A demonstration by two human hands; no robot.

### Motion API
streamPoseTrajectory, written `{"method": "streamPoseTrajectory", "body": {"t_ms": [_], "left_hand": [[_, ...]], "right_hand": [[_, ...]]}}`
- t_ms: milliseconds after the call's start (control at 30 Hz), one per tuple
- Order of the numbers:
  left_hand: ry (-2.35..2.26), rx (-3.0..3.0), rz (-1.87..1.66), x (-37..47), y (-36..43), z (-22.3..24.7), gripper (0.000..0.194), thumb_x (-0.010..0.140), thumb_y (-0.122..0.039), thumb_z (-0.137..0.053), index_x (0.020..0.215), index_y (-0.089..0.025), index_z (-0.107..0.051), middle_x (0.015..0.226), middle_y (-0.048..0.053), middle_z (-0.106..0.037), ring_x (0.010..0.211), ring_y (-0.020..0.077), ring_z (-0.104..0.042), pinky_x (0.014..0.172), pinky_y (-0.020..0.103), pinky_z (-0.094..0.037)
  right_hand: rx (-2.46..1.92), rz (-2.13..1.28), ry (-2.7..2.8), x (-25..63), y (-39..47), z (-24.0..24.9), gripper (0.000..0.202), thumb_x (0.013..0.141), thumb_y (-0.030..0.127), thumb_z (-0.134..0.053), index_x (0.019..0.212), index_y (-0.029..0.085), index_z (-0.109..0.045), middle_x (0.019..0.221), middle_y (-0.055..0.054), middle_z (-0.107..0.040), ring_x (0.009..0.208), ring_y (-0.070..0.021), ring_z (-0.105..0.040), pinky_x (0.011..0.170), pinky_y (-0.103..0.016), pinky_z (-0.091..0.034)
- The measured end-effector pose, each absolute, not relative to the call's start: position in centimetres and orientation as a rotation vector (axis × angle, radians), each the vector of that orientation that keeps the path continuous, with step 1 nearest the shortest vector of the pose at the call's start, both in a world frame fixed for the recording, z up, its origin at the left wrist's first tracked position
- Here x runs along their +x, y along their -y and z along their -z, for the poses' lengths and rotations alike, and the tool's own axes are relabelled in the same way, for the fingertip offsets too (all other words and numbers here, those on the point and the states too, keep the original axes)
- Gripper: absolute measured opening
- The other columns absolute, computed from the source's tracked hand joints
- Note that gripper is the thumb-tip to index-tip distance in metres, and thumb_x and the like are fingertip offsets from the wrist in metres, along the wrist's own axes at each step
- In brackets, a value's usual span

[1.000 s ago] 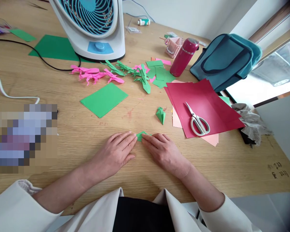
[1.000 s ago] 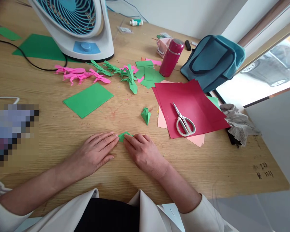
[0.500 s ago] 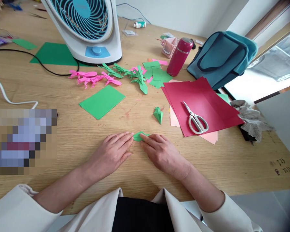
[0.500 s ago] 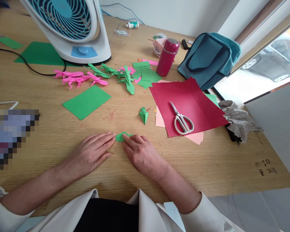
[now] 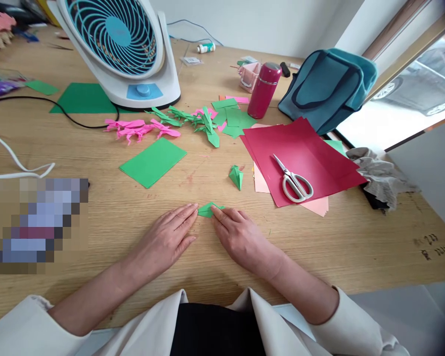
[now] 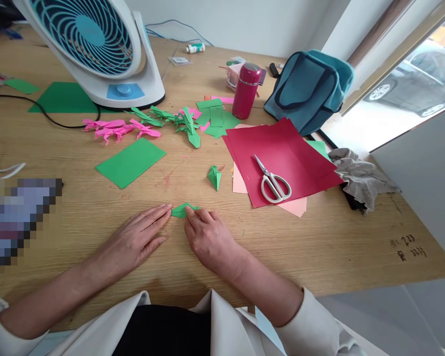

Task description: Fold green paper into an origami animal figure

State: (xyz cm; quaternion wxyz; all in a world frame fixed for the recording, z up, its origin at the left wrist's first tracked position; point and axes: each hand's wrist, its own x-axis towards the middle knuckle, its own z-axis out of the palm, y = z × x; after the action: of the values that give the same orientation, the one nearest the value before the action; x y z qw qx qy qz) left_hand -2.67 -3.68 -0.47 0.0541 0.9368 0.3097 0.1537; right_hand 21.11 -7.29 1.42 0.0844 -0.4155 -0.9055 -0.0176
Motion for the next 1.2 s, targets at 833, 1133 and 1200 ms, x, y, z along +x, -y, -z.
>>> {"method": "streamPoseTrajectory", "body": {"t_ms": [833,1133,1200], "left_hand": [[-1.16,1.901,-0.444,3.2,-1.4,-2.9,0.026,0.076,-0.031,-0.065,0.1,-0.02,-0.067,0.066,-0.004,-0.059,0.059,0.0136,-0.053,0.057,0.025,-0.038],[-0.876,1.37,-0.751,4.8,-1.3,-1.4,0.023,0.075,-0.037,-0.07,0.078,-0.017,-0.058,0.069,-0.003,-0.054,0.063,0.0105,-0.049,0.061,0.022,-0.04],[-0.821,1.307,-0.752,5.0,-0.7,-1.3,0.026,0.074,-0.037,-0.072,0.074,-0.017,-0.055,0.067,-0.004,-0.051,0.06,0.0091,-0.045,0.059,0.022,-0.038]], "right_hand": [[-1.255,-0.206,2.047,22.6,6.7,-2.4,0.021,0.098,0.015,-0.046,0.111,0.018,-0.062,0.111,-0.012,-0.065,0.1,-0.0201,-0.063,0.086,-0.035,-0.052],[-1.378,-0.875,1.499,22.4,4.9,-1.0,0.022,0.096,0.037,-0.052,0.093,0.017,-0.06,0.072,0.001,-0.055,0.06,-0.0109,-0.049,0.054,-0.023,-0.039],[-1.394,-0.934,1.542,21.8,4.5,-1.2,0.027,0.095,0.04,-0.053,0.082,0.017,-0.058,0.067,0.002,-0.052,0.058,-0.0105,-0.045,0.052,-0.023,-0.034]]}}
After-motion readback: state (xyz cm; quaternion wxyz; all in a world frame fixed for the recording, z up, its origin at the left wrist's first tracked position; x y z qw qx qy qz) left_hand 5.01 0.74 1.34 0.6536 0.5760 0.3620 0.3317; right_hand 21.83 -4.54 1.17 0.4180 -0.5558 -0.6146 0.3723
